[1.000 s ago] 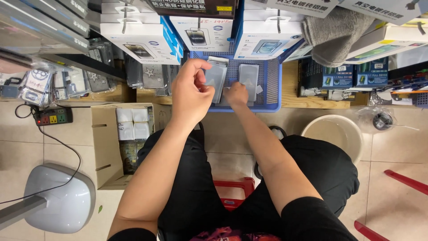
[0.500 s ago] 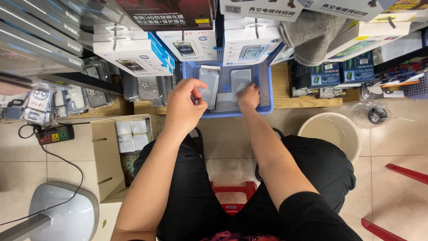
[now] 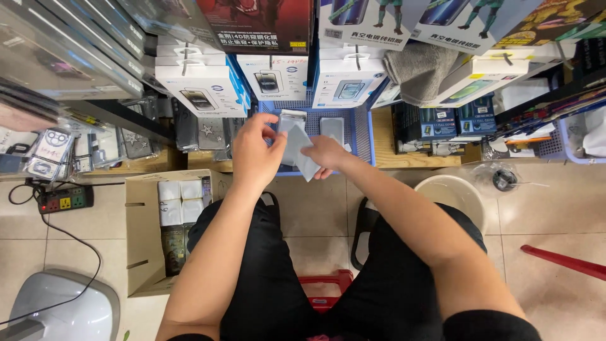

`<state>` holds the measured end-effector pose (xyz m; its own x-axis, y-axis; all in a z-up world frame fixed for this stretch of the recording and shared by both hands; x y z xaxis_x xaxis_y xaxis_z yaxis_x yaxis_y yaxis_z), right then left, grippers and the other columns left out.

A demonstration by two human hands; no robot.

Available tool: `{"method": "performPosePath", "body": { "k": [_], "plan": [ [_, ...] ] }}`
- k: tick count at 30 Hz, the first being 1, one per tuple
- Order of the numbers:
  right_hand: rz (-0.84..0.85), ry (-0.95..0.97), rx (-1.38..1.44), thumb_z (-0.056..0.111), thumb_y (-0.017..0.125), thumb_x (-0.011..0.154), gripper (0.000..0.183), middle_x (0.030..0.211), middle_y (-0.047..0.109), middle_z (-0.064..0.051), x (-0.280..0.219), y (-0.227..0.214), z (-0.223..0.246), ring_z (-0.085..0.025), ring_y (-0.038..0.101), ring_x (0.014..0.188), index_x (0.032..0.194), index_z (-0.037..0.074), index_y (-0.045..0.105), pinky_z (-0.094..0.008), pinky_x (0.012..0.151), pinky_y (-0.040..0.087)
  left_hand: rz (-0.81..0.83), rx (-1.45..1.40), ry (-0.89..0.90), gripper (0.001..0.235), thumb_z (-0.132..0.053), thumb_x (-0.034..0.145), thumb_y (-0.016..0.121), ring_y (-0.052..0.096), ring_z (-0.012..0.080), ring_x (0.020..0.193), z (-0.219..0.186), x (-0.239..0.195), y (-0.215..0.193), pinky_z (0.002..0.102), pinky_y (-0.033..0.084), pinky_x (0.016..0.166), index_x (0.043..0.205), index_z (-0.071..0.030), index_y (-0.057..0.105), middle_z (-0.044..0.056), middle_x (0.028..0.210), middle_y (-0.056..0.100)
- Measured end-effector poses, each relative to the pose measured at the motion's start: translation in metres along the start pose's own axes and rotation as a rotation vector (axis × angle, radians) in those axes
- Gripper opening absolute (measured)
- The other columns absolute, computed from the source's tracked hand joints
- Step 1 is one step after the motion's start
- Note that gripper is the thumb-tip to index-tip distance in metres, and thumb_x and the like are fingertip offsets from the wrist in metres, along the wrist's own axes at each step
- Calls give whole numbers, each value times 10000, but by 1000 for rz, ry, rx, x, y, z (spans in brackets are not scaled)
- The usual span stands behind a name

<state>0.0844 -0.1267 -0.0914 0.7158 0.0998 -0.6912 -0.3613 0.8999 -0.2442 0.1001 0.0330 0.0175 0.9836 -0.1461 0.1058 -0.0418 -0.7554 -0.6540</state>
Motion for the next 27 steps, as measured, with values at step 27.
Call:
{"method": "performPosePath", "body": {
  "k": [27],
  "plan": [
    [-145,-554,830,397,606,923,435,797,640,-185,-121,-53,-15,-297,701,765,937,-38,626,-427,640,599,652,-1318,-250,845,-684,929,282,738,292,854,-61,-47,45,365,610,771,1119,43,669,259,947,723]
  ]
}}
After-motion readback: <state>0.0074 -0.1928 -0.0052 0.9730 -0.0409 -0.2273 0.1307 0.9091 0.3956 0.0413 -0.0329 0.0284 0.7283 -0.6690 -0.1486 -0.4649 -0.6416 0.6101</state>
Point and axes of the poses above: each hand's wrist, its own x-axis towards the middle knuckle, its own y-axis out of the palm, z = x × y, the point moved 5 cm from there along x, towards the middle knuckle
